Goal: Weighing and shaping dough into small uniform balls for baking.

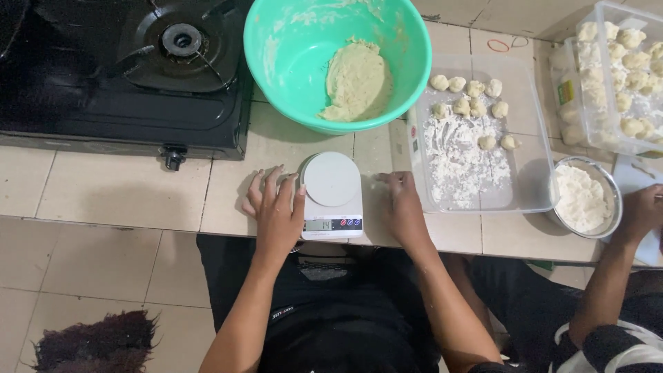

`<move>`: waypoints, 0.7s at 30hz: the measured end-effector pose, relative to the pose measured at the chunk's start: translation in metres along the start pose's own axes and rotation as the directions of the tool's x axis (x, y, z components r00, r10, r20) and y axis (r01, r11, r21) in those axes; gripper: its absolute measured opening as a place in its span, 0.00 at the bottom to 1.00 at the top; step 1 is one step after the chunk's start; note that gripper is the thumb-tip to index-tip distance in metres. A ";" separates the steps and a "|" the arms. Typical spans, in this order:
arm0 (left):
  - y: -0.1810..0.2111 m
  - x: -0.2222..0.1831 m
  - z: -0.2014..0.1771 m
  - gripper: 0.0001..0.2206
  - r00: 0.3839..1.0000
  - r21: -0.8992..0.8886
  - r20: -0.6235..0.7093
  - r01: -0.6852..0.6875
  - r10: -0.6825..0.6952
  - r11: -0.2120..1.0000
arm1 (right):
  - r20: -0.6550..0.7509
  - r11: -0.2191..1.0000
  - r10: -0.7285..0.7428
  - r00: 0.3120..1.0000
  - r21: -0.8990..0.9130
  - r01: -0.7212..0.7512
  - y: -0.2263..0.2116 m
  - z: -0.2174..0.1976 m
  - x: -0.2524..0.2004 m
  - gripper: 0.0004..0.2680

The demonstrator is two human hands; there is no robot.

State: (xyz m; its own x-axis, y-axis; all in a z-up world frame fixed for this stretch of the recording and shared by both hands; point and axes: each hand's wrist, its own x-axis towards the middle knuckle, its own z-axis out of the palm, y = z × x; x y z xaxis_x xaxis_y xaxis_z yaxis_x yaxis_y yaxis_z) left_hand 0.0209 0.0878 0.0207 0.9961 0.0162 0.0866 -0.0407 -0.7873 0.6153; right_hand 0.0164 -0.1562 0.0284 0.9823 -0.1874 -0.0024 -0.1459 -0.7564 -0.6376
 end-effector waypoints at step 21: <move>-0.031 0.002 0.018 0.15 0.987 -0.024 -0.098 -0.132 0.129 0.991 | 0.275 0.267 -0.863 0.424 -0.463 0.845 -0.016 0.008 -0.057 0.05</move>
State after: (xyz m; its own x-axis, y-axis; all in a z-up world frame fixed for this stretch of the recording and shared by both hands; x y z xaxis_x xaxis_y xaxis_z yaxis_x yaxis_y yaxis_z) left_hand 0.0252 0.1008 -0.0120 0.9701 -0.0257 0.2415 -0.1740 -0.7673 0.6172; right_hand -0.0365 -0.1280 0.0327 0.5744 0.7460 0.3371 0.7369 -0.6505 0.1840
